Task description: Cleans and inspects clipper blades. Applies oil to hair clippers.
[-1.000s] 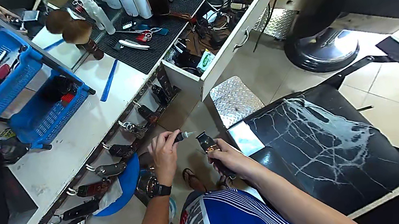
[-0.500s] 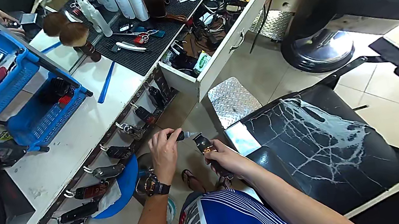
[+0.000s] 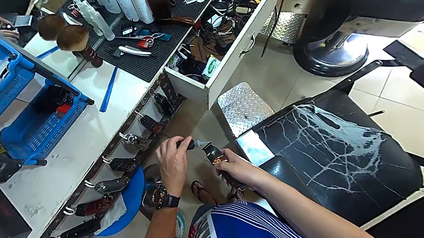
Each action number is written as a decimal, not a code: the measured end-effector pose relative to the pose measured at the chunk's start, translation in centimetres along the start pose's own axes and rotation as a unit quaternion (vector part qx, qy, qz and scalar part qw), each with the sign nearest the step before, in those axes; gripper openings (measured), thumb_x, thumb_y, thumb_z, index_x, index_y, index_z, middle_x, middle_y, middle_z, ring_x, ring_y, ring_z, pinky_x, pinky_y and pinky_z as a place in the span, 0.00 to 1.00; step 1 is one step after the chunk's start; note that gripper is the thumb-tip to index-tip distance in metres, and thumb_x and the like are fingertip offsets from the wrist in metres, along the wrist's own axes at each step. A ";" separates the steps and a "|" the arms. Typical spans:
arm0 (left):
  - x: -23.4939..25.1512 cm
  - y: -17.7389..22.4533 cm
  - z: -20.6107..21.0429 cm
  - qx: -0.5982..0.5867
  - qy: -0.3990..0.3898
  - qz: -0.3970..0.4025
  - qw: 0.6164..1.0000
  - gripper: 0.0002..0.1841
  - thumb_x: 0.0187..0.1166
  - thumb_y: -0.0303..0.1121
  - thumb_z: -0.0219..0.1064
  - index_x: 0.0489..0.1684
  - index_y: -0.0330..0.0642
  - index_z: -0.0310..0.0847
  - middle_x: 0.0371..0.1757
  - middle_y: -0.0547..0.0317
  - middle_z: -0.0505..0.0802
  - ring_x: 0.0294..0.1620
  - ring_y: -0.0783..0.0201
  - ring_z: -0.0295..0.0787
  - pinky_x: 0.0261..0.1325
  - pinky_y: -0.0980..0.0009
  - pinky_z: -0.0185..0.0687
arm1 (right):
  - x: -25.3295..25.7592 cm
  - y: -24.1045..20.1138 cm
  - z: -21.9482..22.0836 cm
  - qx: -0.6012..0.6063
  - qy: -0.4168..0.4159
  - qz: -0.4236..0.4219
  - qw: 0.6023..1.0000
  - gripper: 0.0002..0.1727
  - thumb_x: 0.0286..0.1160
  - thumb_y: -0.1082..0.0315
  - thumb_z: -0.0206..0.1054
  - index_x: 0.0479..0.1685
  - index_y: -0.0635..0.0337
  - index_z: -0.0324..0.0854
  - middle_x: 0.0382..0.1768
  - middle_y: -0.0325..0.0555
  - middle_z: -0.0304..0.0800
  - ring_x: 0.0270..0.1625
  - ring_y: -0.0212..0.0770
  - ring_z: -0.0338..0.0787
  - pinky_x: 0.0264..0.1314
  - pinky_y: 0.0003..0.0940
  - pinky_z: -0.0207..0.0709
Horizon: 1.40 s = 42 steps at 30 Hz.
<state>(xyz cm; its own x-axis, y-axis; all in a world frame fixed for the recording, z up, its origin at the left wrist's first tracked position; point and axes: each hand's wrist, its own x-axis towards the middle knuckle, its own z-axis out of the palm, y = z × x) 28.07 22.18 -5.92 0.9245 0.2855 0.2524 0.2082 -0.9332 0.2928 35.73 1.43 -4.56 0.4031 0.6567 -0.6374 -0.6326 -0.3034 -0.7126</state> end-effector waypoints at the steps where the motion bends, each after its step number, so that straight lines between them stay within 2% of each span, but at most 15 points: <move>1: 0.0 0.0 0.0 0.002 0.000 0.002 1.000 0.20 0.82 0.28 0.65 0.66 0.64 0.89 0.63 0.57 0.90 0.69 0.50 0.81 0.73 0.44 0.68 | 0.0 0.0 0.0 0.000 -0.001 0.000 1.000 0.27 0.83 0.64 0.61 0.79 0.54 0.58 0.38 0.48 0.84 0.23 0.37 0.84 0.23 0.29 0.81; 29: -0.4 -0.1 -0.6 0.037 0.018 0.004 0.999 0.21 0.81 0.25 0.65 0.65 0.62 0.90 0.63 0.56 0.90 0.69 0.49 0.81 0.73 0.44 0.69 | 0.3 -0.4 -0.5 -0.002 0.024 0.003 1.000 0.26 0.83 0.64 0.60 0.78 0.54 0.58 0.38 0.48 0.85 0.22 0.38 0.85 0.22 0.30 0.82; 42: -0.6 -0.2 -1.0 0.042 0.024 0.011 0.999 0.20 0.81 0.26 0.65 0.65 0.62 0.90 0.63 0.55 0.90 0.69 0.49 0.82 0.72 0.44 0.70 | 0.2 -0.6 -0.6 0.070 0.018 0.015 0.997 0.23 0.87 0.65 0.57 0.77 0.55 0.59 0.37 0.49 0.84 0.21 0.38 0.84 0.21 0.28 0.81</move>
<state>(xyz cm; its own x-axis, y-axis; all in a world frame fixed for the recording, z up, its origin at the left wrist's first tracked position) 27.14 22.42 -5.27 0.9131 0.2738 0.3020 0.2171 -0.9537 0.2084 36.59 1.30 -4.44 0.4048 0.6233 -0.6690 -0.7292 -0.2214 -0.6475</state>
